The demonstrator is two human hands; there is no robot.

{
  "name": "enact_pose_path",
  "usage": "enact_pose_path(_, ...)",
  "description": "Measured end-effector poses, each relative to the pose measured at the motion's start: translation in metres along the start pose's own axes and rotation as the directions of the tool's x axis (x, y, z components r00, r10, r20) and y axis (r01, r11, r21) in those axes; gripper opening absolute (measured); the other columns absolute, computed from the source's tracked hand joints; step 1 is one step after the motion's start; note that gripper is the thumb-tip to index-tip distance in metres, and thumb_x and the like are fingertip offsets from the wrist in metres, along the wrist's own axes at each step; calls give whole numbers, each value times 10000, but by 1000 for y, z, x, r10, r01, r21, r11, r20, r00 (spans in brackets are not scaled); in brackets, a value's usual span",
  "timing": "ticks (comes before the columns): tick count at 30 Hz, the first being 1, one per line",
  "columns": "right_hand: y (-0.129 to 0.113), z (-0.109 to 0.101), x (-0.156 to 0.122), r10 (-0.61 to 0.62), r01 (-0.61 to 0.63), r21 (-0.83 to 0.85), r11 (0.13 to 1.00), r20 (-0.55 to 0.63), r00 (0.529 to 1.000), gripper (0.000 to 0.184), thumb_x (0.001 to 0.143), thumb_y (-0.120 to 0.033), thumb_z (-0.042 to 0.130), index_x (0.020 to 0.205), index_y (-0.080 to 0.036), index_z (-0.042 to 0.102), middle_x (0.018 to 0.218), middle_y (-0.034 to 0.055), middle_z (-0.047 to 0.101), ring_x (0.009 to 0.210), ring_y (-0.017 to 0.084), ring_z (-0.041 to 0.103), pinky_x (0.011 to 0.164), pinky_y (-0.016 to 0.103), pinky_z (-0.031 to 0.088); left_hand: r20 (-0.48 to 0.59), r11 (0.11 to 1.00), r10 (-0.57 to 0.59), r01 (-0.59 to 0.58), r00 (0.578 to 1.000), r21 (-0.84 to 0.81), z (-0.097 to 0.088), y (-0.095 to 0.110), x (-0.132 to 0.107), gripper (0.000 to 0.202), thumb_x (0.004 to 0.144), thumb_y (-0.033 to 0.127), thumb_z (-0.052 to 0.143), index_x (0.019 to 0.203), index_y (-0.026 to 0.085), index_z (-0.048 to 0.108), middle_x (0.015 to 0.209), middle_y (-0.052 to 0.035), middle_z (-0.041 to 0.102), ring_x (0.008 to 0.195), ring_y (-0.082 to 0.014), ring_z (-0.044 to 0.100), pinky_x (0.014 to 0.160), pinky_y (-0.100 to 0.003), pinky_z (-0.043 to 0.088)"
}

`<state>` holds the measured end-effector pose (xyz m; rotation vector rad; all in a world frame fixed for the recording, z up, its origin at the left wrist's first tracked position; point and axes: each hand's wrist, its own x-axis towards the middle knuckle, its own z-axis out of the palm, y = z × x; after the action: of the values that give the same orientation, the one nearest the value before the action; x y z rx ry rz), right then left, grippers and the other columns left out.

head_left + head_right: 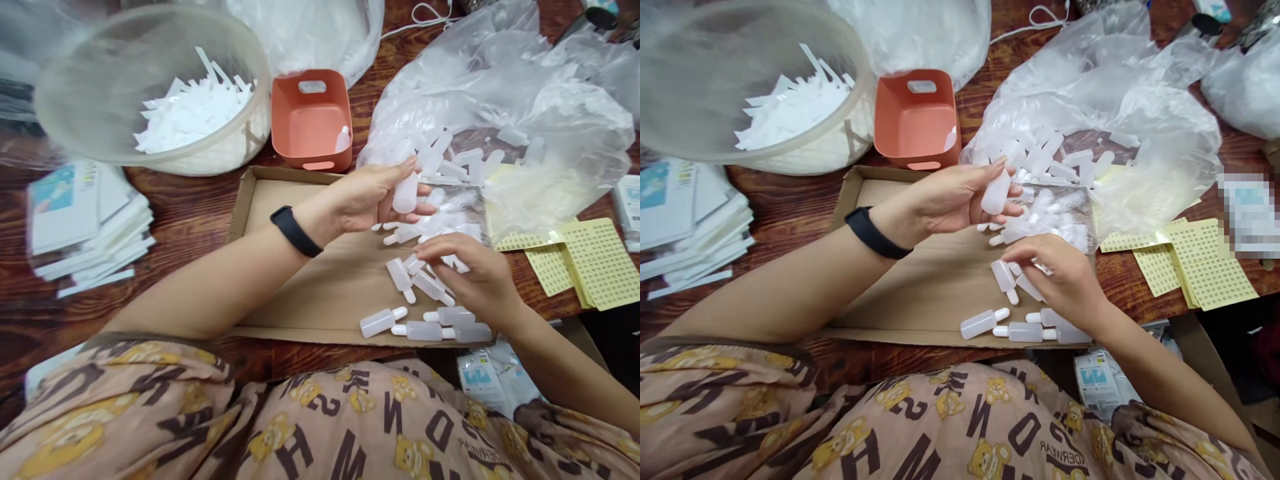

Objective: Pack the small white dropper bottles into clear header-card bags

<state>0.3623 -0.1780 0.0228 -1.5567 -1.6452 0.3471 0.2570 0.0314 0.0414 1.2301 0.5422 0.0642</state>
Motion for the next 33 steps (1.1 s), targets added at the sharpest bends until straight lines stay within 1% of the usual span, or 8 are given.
enact_pose_path(3,-1,-2,-8,282,-242,181,953,-247,927,118,988,-166,745,1032,-275,746,1013,7,802,939,178,782,850,321,633,90,957,-120,139,989,-255,3,-11,-32,271,1105,488,583,1155,225,548,950,-8,680,681,-109,654,565,-225,442)
enact_pose_path(5,-4,-1,-8,346,-274,239,931,-349,871,104,951,-236,816,1008,-277,739,975,10,787,884,182,774,797,325,645,165,975,-89,120,982,-188,6,-23,-53,322,1044,500,687,1134,225,544,959,-1,679,660,-96,599,570,-235,421)
enact_pose_path(7,-10,1,-6,335,-252,251,935,-381,862,123,936,-277,842,968,-281,723,948,13,773,877,191,764,789,339,651,213,998,-25,36,977,-48,8,-36,-73,382,1004,506,735,1162,215,543,1029,-23,708,759,-120,638,666,-262,483)
enact_pose_path(13,-30,8,-2,248,-155,324,933,-269,931,143,946,-216,815,913,-295,700,890,0,746,863,180,747,791,330,636,201,932,192,-242,961,270,10,-56,-110,352,1079,409,618,1390,249,574,1408,-72,678,1294,-216,656,1101,-377,512)
enact_pose_path(17,-34,11,-7,210,-128,343,930,-214,954,156,949,-167,785,908,-293,701,892,10,752,873,194,746,802,358,647,152,913,233,-270,960,305,10,-63,-117,341,1082,435,623,1345,234,542,1357,-82,685,1241,-218,681,1052,-357,540)
enact_pose_path(24,-36,18,-12,147,-76,266,961,-261,954,225,937,-113,778,851,-308,707,820,-11,728,862,197,755,811,376,652,155,847,328,-362,932,390,15,-71,-122,333,1111,461,569,1329,228,474,1372,-113,671,1248,-226,685,1083,-378,547)
enact_pose_path(29,-36,22,-19,120,-84,183,980,-198,973,261,954,-88,718,904,-328,810,954,19,770,942,204,775,868,396,674,127,749,402,-406,907,523,15,-84,-121,395,1126,564,484,1337,232,454,1374,-157,686,1295,-277,699,1094,-456,584)
enact_pose_path(33,-18,7,-2,79,-86,240,967,36,996,206,986,-152,707,971,-304,844,962,26,802,931,185,787,849,360,675,125,700,386,-379,914,605,9,-86,-119,393,1128,573,463,1336,240,468,1350,-148,707,1269,-290,723,1068,-486,608)
